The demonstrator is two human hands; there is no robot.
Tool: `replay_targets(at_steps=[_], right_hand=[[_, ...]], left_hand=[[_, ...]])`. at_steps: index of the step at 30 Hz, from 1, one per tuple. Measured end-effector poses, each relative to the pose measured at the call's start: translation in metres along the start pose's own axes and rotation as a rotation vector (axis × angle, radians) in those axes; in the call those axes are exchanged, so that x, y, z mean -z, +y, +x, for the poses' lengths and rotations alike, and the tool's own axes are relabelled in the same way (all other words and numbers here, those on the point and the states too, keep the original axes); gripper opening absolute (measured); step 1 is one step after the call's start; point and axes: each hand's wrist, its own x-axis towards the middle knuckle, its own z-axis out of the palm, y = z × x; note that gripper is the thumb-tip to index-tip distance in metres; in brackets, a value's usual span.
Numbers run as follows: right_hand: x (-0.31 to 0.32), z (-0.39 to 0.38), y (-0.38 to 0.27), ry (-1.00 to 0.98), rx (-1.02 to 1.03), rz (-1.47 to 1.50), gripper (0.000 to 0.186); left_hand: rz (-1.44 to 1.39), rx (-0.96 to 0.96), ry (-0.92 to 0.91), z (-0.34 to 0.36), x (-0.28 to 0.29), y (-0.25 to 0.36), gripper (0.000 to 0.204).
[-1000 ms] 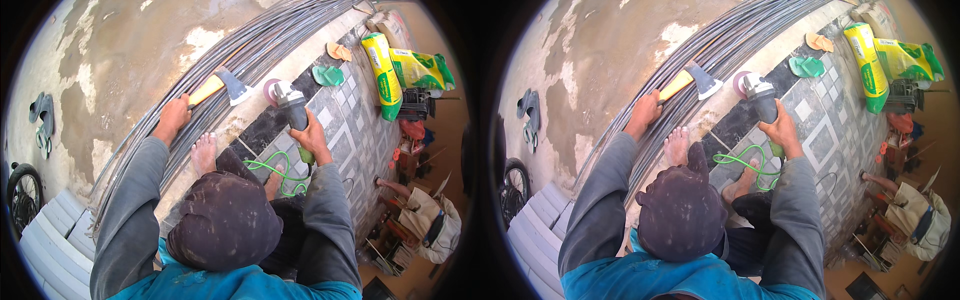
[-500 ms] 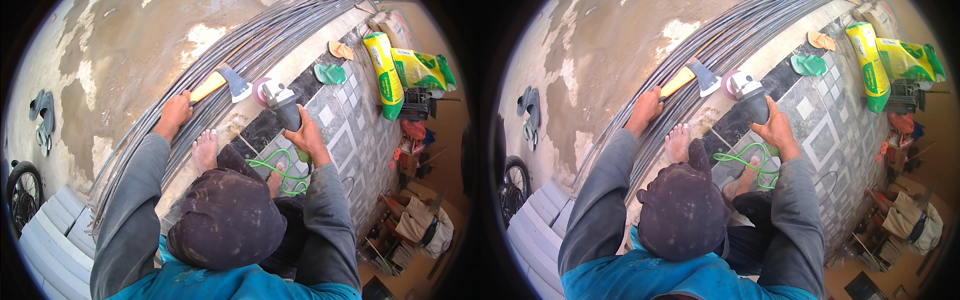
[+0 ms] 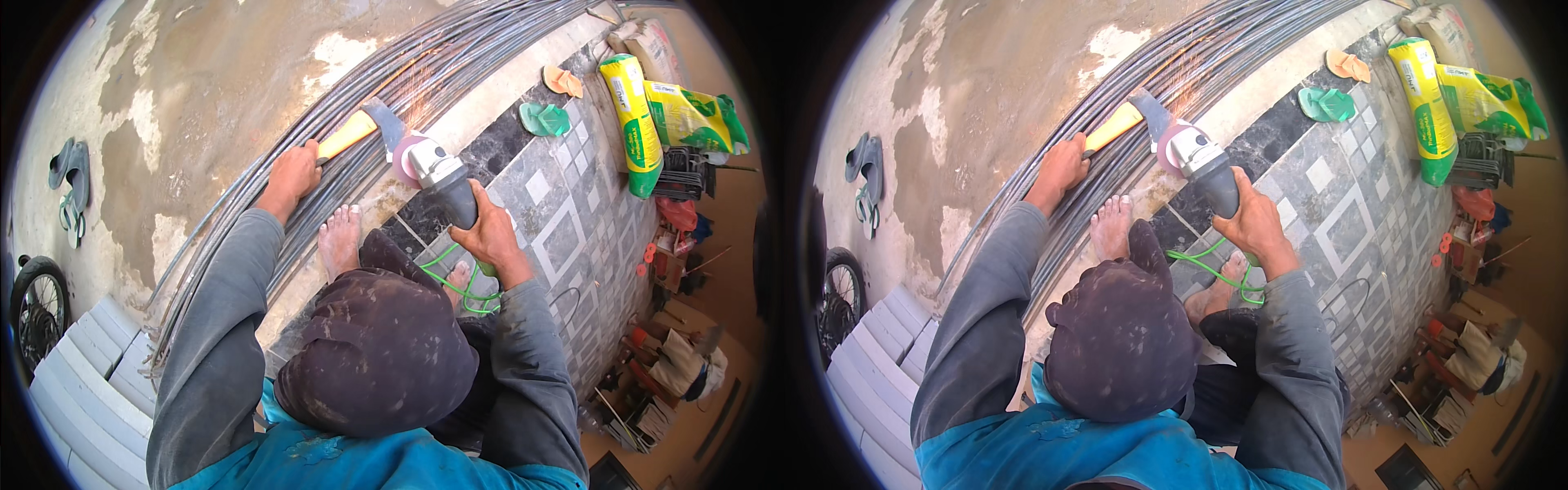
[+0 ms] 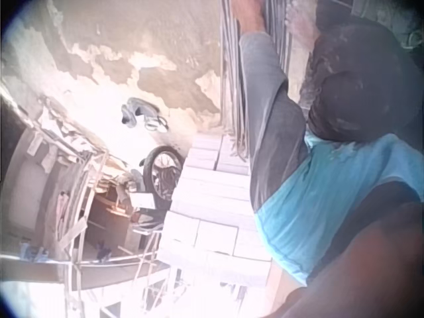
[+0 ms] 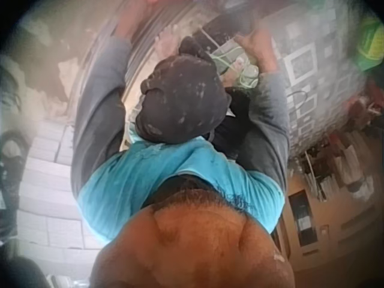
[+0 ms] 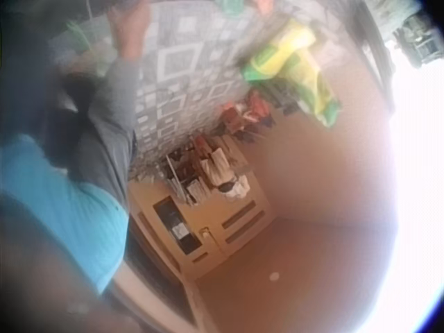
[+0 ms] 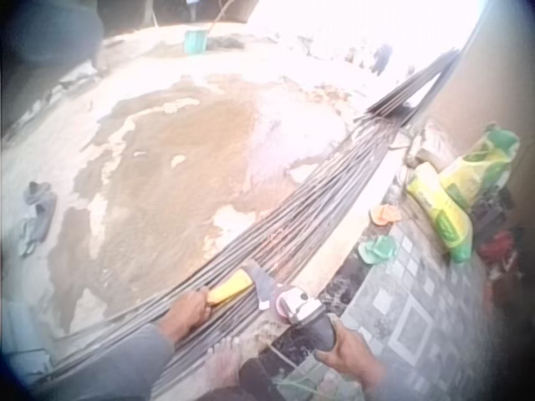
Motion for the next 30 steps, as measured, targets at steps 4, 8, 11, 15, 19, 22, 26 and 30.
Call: replay_targets(at_steps=[4, 8, 11, 15, 19, 22, 26, 30], right_hand=[[-0.010, -0.006, -0.008, -0.034, 0.056, -0.067, 0.088], [-0.001, 0.005, 0.003, 0.029, -0.042, -0.047, 0.087], [0.001, -0.001, -0.007, -0.007, -0.038, -0.044, 0.087], [-0.006, -0.006, -0.004, -0.020, 0.073, -0.056, 0.088], [0.007, 0.009, 0.009, 0.011, -0.068, -0.039, 0.091], [0.005, 0.010, 0.015, 0.038, -0.071, -0.019, 0.092], [-0.008, -0.002, -0.004, -0.114, 0.034, -0.068, 0.091], [0.000, 0.011, 0.009, -0.046, -0.056, -0.014, 0.091]], left_hand=[[-0.012, 0.014, -0.040, 0.002, 0.004, 0.000, 0.034], [-0.015, 0.026, -0.059, 0.002, 0.004, 0.003, 0.035], [-0.014, 0.023, -0.055, -0.001, 0.006, 0.003, 0.036], [-0.024, 0.021, -0.044, 0.000, 0.005, 0.000, 0.036], [-0.027, 0.030, -0.056, 0.001, 0.004, 0.002, 0.035], [-0.013, 0.040, -0.068, 0.002, 0.004, 0.003, 0.035], [-0.044, 0.019, -0.056, 0.003, -0.001, -0.004, 0.035], [-0.034, 0.015, -0.044, 0.002, 0.003, -0.003, 0.035]])
